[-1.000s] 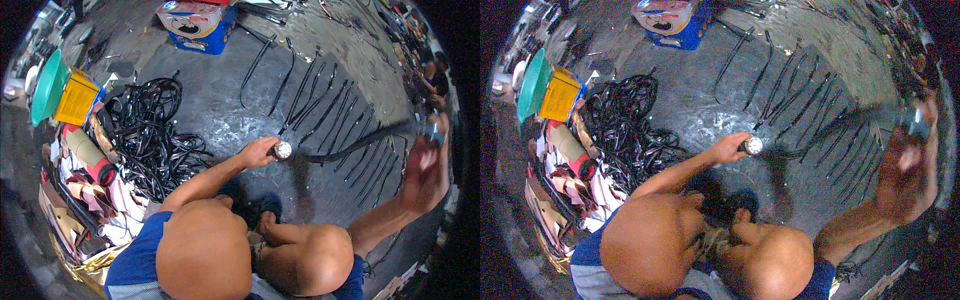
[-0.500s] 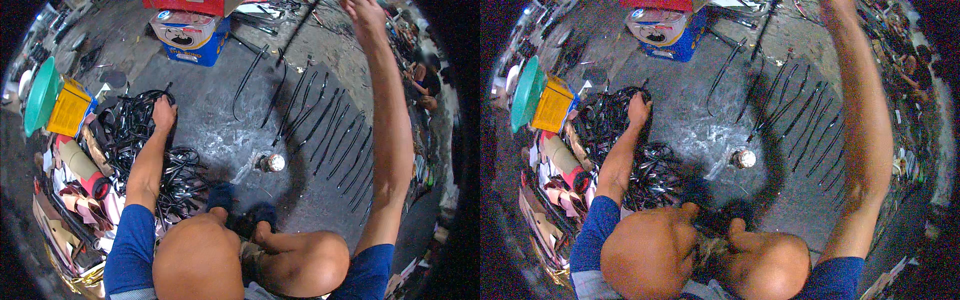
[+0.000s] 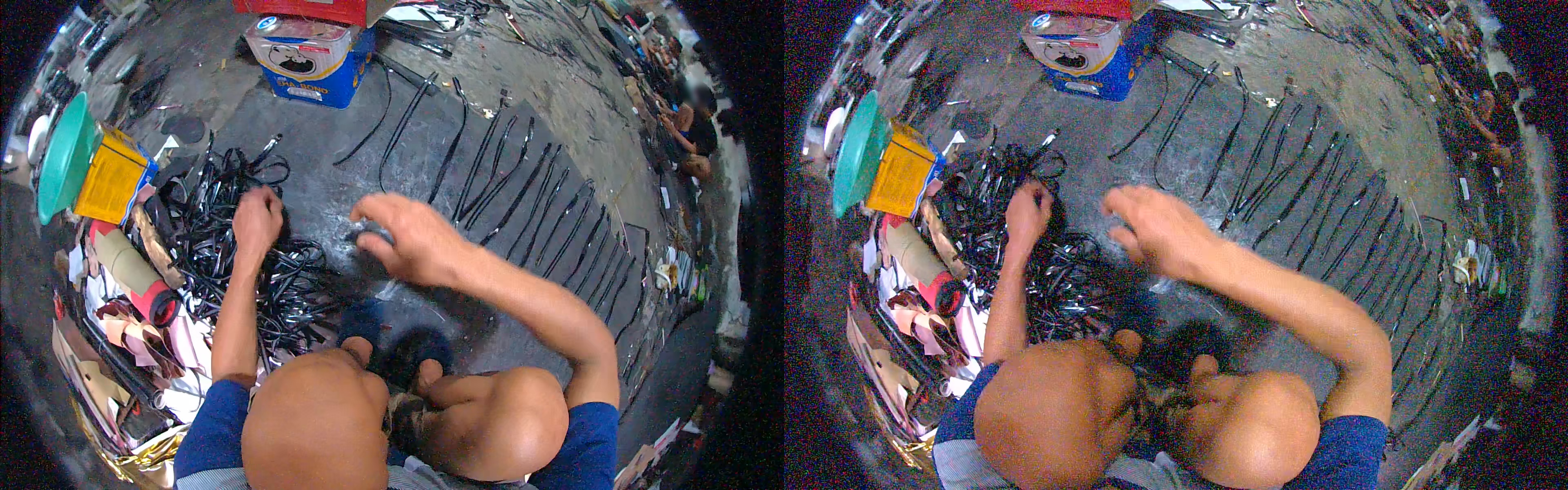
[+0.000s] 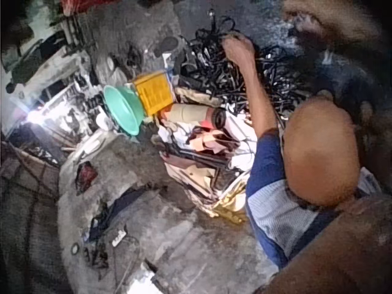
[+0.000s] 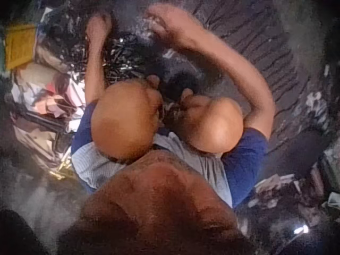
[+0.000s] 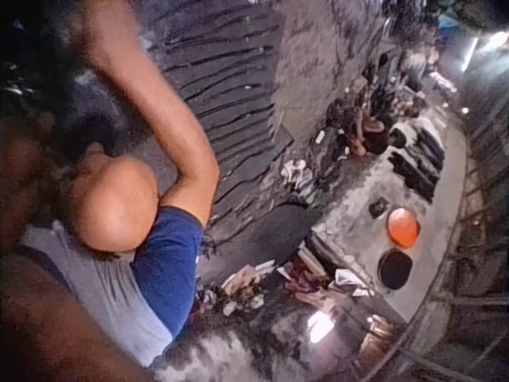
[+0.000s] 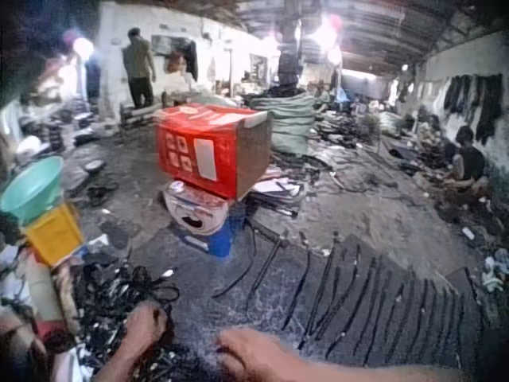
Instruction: The person sits on the floor and repeatedly picks up black cables, rubs them against a small white cylindrical container, and places them on the floor. The person continues this process for multiple cables, arranging them in rows.
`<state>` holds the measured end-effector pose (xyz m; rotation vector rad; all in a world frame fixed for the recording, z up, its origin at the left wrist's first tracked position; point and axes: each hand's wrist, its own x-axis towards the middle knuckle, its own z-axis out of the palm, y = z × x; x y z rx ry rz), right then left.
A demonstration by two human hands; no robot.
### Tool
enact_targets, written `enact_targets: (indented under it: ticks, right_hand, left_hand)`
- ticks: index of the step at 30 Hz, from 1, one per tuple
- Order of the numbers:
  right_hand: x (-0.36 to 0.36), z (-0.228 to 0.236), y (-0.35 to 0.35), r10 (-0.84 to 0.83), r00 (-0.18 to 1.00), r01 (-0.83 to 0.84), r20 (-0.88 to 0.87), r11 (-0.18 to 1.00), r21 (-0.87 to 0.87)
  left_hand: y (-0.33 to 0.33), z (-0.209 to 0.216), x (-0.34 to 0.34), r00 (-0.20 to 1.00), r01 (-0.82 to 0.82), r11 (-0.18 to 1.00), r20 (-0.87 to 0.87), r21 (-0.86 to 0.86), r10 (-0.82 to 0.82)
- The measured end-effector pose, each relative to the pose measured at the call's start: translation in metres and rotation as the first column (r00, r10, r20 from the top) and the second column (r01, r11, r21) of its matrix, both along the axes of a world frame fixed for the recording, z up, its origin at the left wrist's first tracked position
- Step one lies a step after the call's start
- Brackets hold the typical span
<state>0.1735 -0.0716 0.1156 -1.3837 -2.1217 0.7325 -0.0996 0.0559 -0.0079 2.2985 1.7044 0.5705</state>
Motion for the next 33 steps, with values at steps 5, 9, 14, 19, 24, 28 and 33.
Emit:
enact_targets:
  ticks: [5,9,14,19,24,28,33]
  right_hand:
    - [-0.016,-0.046,-0.058,-0.078,0.882,-0.002,-0.465,0.986,-0.169]
    - [-0.024,-0.062,-0.094,-0.384,0.701,-0.204,-0.601,0.700,-0.684]
    - [0.007,-0.080,-0.149,-0.406,0.766,-0.069,-0.498,0.719,-0.692]
    - [0.014,-0.114,-0.176,-0.377,0.827,-0.112,-0.417,0.616,-0.780]
    - [0.007,-0.152,-0.175,-0.161,0.961,0.040,-0.224,0.884,-0.465]
    - [0.004,-0.165,-0.161,-0.154,0.967,-0.005,-0.203,0.784,-0.620]
    - [0.066,-0.183,-0.185,-0.500,0.837,-0.038,-0.223,0.354,-0.934]
  left_hand:
    - [-0.113,0.095,0.039,0.771,0.622,0.607,0.523,-0.495,-0.364]
    - [-0.112,0.117,0.050,0.834,0.540,0.568,0.488,-0.621,-0.259]
    - [-0.048,0.098,-0.050,0.932,0.313,0.878,0.294,-0.363,-0.211]
    - [-0.045,0.070,-0.103,0.737,-0.049,0.995,-0.676,-0.081,-0.019]
    - [-0.109,0.040,0.056,0.695,0.709,0.678,0.031,-0.193,-0.718]
    - [-0.173,-0.056,0.096,0.567,0.786,0.026,0.704,-0.617,-0.429]
    - [-0.167,-0.089,0.099,0.559,0.731,0.017,0.585,-0.682,-0.588]
